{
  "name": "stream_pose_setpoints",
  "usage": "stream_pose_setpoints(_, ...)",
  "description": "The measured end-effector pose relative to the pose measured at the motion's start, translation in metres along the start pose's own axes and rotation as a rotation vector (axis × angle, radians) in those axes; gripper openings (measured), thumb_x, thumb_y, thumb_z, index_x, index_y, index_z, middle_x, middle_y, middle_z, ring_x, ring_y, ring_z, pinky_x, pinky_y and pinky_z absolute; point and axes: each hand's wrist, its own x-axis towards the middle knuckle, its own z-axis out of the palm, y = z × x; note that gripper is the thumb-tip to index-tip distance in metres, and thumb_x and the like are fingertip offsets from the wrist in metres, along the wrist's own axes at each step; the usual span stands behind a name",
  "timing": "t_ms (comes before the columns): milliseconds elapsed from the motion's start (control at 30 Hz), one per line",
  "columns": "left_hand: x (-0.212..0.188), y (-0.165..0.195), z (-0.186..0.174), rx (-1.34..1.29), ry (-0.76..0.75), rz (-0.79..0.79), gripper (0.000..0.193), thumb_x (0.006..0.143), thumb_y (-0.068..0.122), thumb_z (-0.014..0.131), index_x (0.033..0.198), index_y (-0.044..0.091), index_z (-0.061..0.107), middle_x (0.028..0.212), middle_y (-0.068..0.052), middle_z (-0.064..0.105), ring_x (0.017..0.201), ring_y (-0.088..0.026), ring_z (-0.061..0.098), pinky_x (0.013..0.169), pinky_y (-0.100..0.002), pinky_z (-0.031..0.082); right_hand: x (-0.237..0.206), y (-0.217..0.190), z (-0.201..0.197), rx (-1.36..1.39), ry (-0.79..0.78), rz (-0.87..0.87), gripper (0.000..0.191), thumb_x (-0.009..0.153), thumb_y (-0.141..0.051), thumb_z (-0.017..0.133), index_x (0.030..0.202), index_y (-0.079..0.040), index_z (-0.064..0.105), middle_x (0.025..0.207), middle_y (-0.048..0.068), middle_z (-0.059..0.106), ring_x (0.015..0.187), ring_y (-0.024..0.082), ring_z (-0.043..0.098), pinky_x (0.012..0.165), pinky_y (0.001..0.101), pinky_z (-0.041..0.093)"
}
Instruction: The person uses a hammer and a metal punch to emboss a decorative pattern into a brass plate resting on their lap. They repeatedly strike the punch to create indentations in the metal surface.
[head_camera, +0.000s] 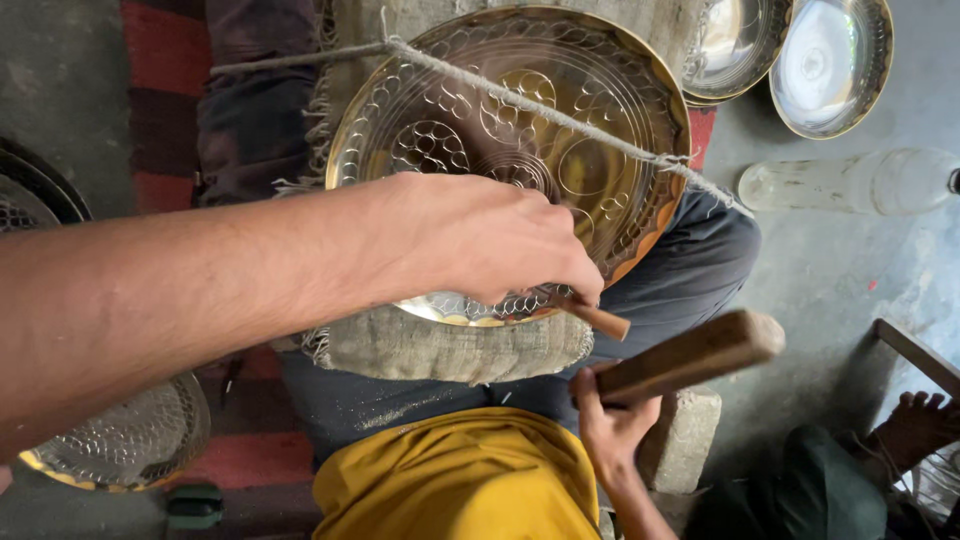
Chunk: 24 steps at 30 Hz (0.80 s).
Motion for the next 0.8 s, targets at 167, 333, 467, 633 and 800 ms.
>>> stream_pose_setpoints(167,0.003,-0.004,0.002,-0.022,-0.003,0.052,0.055,0.078,-0.001,0.073,0.123,0.030,0.067,0.101,-0.005,0.075,0.093,-0.026,0.074,0.073,-0.044,0.059,0.010,-0.001,-0.002,0.010,0.120,0.013,0.011,0.091,-0.002,0.070,0.089,0.000,0.059,0.071,0.009,0.067,0.059,0.015,0.068,0.057,0.0287,0.057)
stream_pose_setpoints(333,0.002,-0.002,0.000,0.052,-0.041,-0.012,0.071,0.076,0.000,0.076,0.137,0.033,0.059,0.102,-0.008,0.070,0.093,-0.026,0.072,0.074,-0.041,0.061,0.010,-0.007,-0.006,0.248,0.157,-0.111,0.016,0.102,-0.007,0.067,0.087,-0.002,0.062,0.072,0.009,0.068,0.061,0.016,0.069,0.062,0.0314,0.063)
stream_pose_setpoints(467,0.002,-0.001,0.000,0.008,-0.071,-0.011,0.061,0.079,-0.002,0.073,0.129,0.031,0.062,0.098,-0.005,0.073,0.091,-0.021,0.073,0.073,-0.039,0.062,0.010,-0.001,-0.008,-0.028,0.074,-0.145,0.011,0.095,-0.007,0.070,0.091,-0.001,0.061,0.075,0.009,0.066,0.064,0.014,0.065,0.059,0.0272,0.055)
stream_pose_setpoints(633,-0.008,-0.004,0.012,-0.020,0.121,0.008,0.050,0.081,-0.002,0.072,0.124,0.024,0.065,0.088,-0.008,0.073,0.080,-0.026,0.075,0.065,-0.041,0.061,0.014,0.006,-0.012,-0.050,0.040,-0.090,0.018,0.096,-0.006,0.072,0.082,-0.004,0.062,0.069,0.005,0.064,0.058,0.013,0.063,0.053,0.0277,0.051)
stream_pose_setpoints(800,-0.019,-0.007,0.020,0.035,0.271,-0.028,0.048,0.079,-0.002,0.072,0.121,0.021,0.066,0.075,-0.012,0.072,0.073,-0.028,0.074,0.065,-0.042,0.060,0.023,0.002,-0.023,-0.210,0.005,-0.148,0.016,0.095,-0.006,0.075,0.089,-0.003,0.061,0.077,0.004,0.063,0.066,0.011,0.059,0.059,0.0263,0.049)
